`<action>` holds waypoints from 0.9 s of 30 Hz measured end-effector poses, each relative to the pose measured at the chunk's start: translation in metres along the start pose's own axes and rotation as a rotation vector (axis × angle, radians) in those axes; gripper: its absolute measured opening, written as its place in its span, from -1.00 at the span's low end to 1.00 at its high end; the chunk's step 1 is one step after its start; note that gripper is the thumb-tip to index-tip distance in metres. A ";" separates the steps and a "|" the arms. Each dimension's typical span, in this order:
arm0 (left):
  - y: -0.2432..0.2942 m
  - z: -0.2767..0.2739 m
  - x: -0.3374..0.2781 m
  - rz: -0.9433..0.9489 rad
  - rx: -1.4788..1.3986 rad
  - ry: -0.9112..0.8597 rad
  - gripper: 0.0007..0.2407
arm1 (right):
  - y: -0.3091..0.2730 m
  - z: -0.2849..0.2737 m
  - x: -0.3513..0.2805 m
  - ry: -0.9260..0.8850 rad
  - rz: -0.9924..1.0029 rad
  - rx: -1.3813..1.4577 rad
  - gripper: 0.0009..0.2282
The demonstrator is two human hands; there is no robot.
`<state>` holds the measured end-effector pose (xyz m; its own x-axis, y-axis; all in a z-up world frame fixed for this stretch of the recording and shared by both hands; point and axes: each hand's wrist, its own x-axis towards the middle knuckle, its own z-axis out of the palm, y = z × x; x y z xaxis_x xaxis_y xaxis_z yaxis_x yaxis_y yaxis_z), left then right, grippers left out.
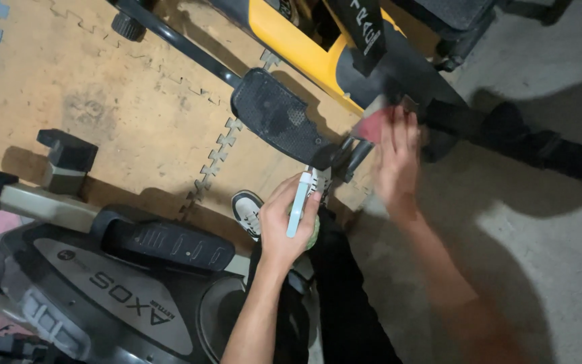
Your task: Wiping down an elliptical trainer using cleaning spray and a cloth.
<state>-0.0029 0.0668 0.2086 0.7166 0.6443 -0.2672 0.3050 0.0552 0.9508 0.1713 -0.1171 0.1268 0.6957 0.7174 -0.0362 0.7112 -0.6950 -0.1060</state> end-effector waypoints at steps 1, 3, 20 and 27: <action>0.001 0.000 0.001 0.001 0.000 -0.005 -0.83 | -0.004 0.005 0.016 0.001 0.005 -0.001 -0.48; 0.001 0.002 0.001 0.022 0.028 -0.010 -0.83 | -0.010 0.015 0.046 -0.057 0.235 -0.052 -0.49; 0.028 0.054 0.013 0.068 0.017 -0.097 -0.76 | 0.005 0.015 0.032 0.053 0.082 0.014 -0.46; 0.038 0.058 0.005 0.029 0.009 -0.118 -0.74 | 0.047 0.038 0.106 0.114 0.138 0.063 -0.50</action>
<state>0.0485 0.0284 0.2339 0.7939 0.5510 -0.2570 0.2885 0.0307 0.9570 0.2743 -0.0716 0.0801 0.7958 0.6029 0.0574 0.6028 -0.7795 -0.1703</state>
